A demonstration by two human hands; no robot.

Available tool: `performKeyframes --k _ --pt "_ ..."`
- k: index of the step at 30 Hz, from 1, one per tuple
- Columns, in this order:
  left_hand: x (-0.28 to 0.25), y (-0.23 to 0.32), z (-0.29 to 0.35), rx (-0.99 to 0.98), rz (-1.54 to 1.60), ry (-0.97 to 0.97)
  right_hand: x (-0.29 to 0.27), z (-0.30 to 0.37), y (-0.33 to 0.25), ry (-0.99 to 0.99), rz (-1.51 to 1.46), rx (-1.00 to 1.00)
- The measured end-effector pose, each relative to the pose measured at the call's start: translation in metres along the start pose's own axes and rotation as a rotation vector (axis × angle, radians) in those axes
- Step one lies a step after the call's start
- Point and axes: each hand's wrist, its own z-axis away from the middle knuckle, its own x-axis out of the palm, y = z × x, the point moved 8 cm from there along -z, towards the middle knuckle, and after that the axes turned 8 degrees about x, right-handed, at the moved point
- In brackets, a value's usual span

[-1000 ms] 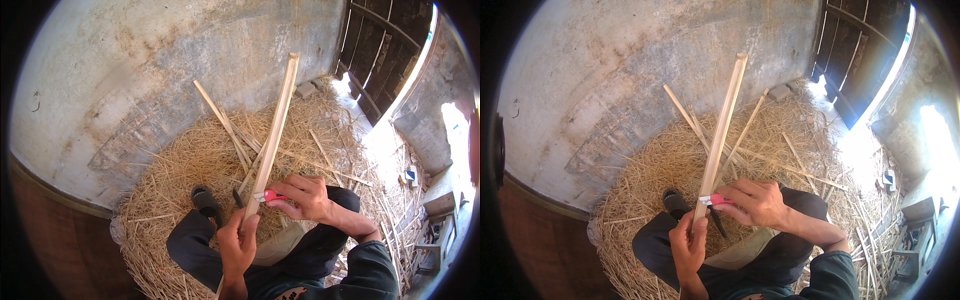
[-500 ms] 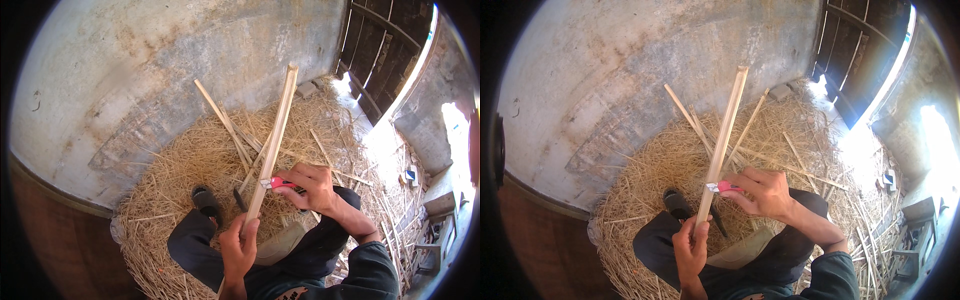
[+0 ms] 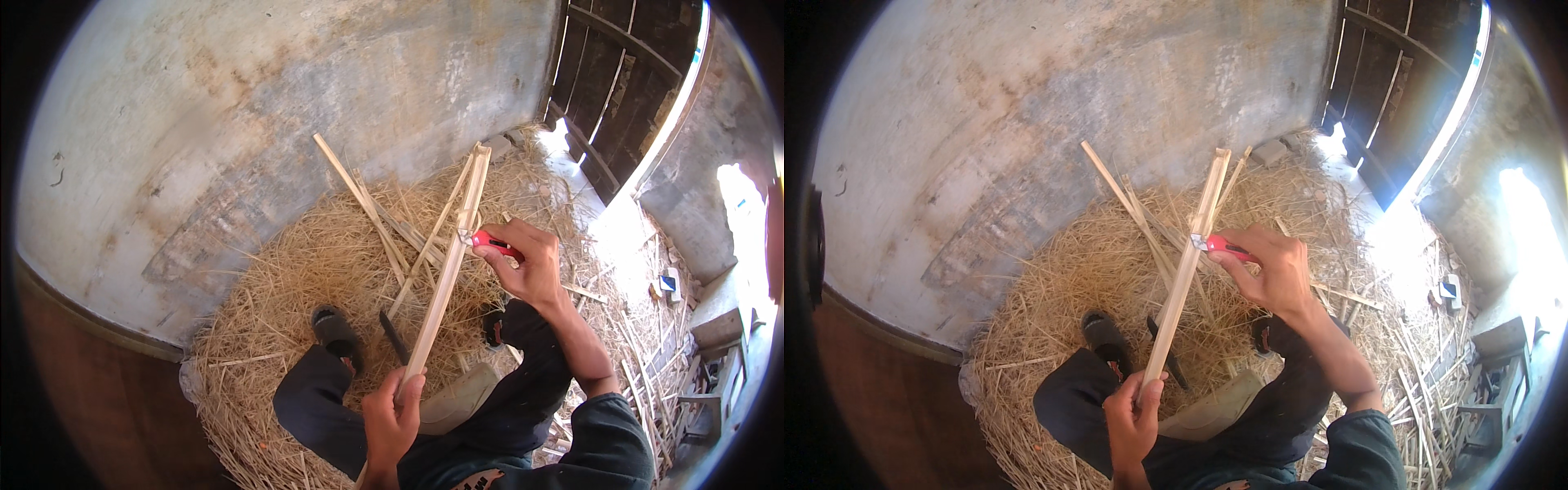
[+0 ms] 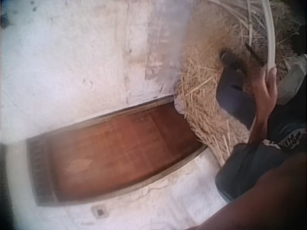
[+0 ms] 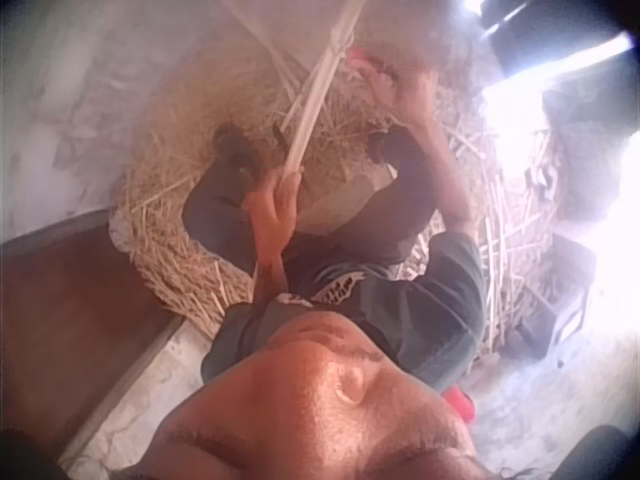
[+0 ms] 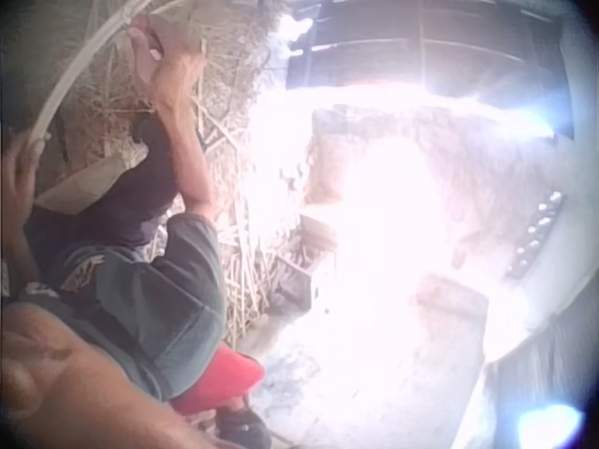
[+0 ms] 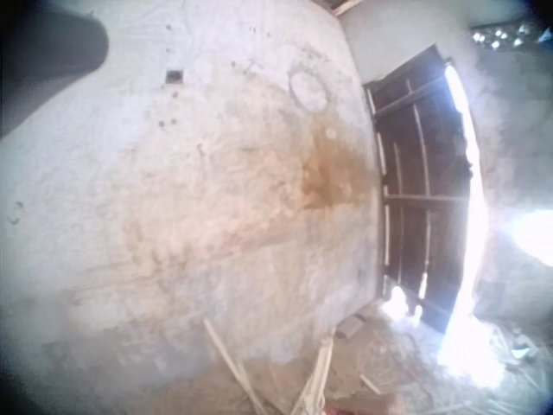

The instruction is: The person sits on a straw-covered floor and uses a red utility knife to shave thin strips from a long bamboo pole. They repeatedly rotate the pole and scrape its surface to remove the outer layer, creating a pile of shavings.

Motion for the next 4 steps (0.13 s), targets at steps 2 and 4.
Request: performKeyframes --k 2,4 --pt "-0.0009 0.0017 0.001 0.005 0.015 0.015 0.0011 0.0006 0.0023 -0.033 0.013 0.021" --pt "-0.0019 0.0029 0.002 0.006 0.021 0.027 0.0044 0.0008 0.0032 -0.067 0.021 0.04"
